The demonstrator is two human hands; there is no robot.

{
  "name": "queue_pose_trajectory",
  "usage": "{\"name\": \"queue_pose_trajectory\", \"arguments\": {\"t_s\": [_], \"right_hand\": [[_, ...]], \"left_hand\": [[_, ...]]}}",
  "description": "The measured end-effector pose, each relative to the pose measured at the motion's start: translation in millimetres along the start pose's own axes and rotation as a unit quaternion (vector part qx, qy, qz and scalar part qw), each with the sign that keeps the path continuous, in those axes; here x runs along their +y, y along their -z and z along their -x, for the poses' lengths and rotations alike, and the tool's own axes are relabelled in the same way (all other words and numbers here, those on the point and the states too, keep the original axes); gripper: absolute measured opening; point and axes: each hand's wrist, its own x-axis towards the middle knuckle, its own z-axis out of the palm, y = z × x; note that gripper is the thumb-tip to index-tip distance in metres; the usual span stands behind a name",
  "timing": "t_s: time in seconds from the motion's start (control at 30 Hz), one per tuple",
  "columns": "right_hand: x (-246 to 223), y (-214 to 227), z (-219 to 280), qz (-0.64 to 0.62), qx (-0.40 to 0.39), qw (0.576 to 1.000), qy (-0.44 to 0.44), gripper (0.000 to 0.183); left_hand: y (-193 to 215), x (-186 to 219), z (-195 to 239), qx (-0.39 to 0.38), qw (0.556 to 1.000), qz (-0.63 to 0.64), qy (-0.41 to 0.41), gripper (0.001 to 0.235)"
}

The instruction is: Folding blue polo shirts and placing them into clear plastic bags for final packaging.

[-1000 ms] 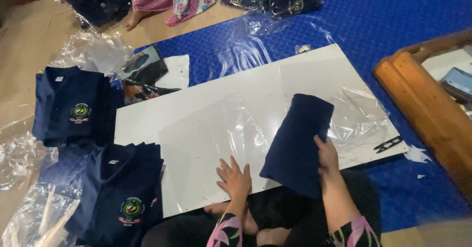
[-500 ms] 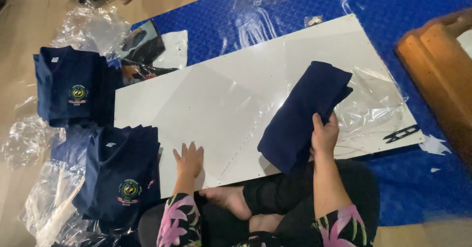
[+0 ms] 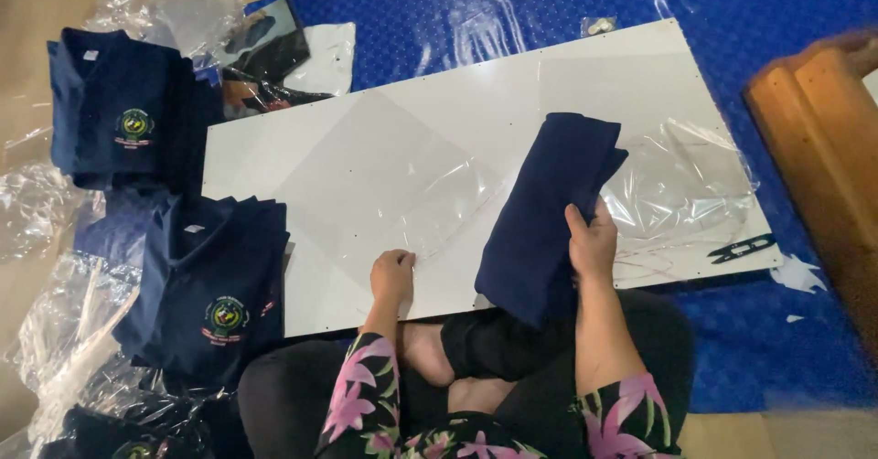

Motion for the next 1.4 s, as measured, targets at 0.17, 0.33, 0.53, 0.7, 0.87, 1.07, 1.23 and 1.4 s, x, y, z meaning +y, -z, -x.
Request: {"name": "queue_pose_trajectory", "arguments": {"t_s": [0.17,0.33,0.53,0.7,0.87,1.07,1.23,1.4], "right_hand": [[-5,-7,-7,-0.040,-0.121,0.990,-0.055,0.032],[-28,-24,13,-0.117,-0.218,0.958,-0.145,0.037],[-33,-23,15,-0.172,-0.286,0.920,-0.207,0.036],[-21,-13,7,-0.153,-0.280,0.926,-0.201,0.038],[-20,-16,12,-0.162,-0.289,0.928,-0.169,0.038],[-33,-23,26,-0.152,-0.321,0.918,-0.177,0.038],[-38,-30,42,-0.144,-0.406,0.890,-0.146,0.041],[-53,-33,59,-0.152,-0.479,0.855,-0.126,0.043]], "left_hand": [[11,-9,-5,-0.012,1.000,-0.026,-0.013,0.037],[56,18,17,0.040,0.999,-0.017,-0.013,0.038],[80,30,18,0.022,0.986,-0.114,-0.118,0.047],[67,12,4,-0.030,0.989,-0.073,-0.123,0.043],[40,-14,-18,-0.023,0.994,0.054,-0.097,0.032],[77,20,17,0.004,0.998,0.016,-0.057,0.031],[88,26,24,-0.029,0.999,0.010,-0.032,0.053],[54,-13,-8,-0.011,0.998,-0.011,-0.065,0.037]]}}
